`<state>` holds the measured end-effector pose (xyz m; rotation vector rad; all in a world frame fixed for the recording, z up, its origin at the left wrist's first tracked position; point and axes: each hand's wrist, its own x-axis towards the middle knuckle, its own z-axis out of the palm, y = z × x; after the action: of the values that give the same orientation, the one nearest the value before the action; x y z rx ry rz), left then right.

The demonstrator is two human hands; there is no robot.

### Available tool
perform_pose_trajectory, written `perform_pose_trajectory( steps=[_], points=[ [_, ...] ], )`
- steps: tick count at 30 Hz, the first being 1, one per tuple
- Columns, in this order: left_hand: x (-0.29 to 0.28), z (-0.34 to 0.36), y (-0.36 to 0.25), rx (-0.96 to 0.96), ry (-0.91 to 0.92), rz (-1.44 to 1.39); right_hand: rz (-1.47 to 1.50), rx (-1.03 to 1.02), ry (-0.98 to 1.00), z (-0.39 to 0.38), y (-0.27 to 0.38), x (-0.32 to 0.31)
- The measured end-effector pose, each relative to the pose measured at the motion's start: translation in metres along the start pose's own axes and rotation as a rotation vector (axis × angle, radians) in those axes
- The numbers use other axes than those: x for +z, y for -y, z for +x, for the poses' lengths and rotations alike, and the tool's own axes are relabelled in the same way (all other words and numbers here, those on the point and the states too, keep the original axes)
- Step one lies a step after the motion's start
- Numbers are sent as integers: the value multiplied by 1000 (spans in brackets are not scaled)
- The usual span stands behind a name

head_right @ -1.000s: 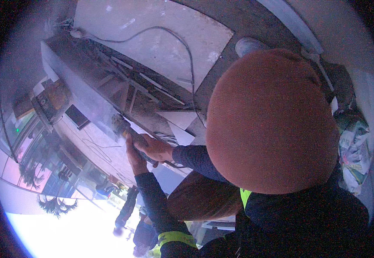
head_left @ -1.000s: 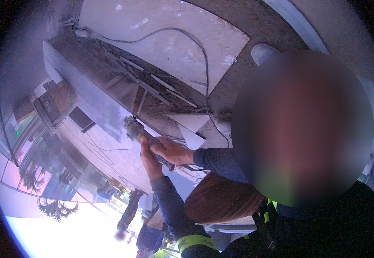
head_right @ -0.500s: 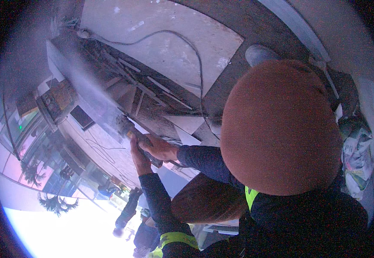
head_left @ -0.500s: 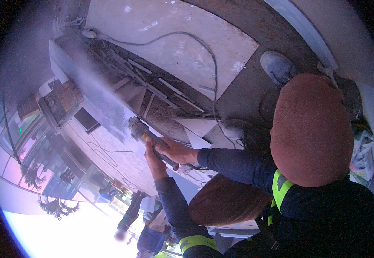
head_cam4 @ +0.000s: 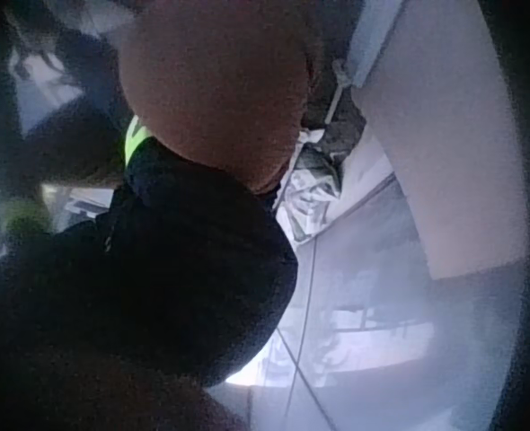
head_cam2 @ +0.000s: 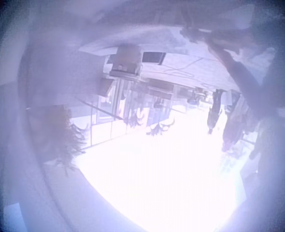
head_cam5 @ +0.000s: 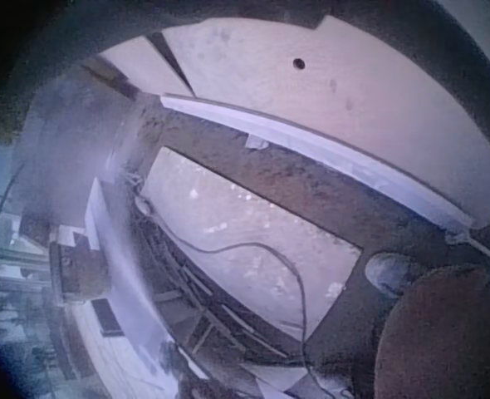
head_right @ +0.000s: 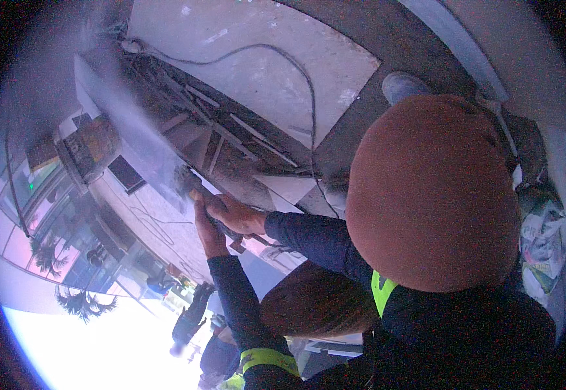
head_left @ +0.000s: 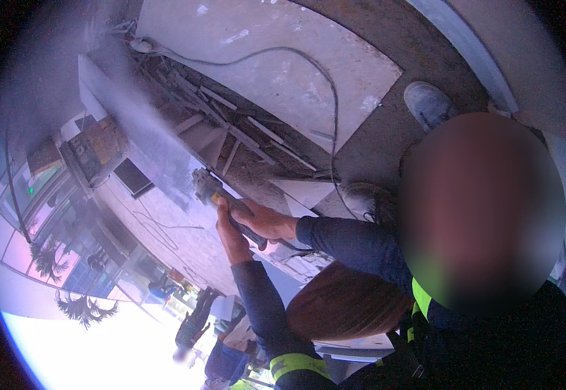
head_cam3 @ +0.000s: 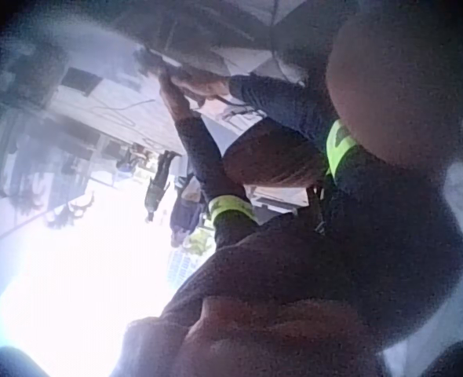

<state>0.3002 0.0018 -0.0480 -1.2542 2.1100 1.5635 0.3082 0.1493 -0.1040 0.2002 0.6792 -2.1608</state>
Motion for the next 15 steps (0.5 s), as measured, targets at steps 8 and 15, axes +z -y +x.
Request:
perform_pose_trajectory(
  steps=[8, 15],
  points=[
    [5, 23, -5, 6, 44, 8, -31, 26, -29, 14, 13, -6],
    [-9, 42, -1, -38, 28, -27, 4, 39, 37, 15, 28, -9]
  ],
)
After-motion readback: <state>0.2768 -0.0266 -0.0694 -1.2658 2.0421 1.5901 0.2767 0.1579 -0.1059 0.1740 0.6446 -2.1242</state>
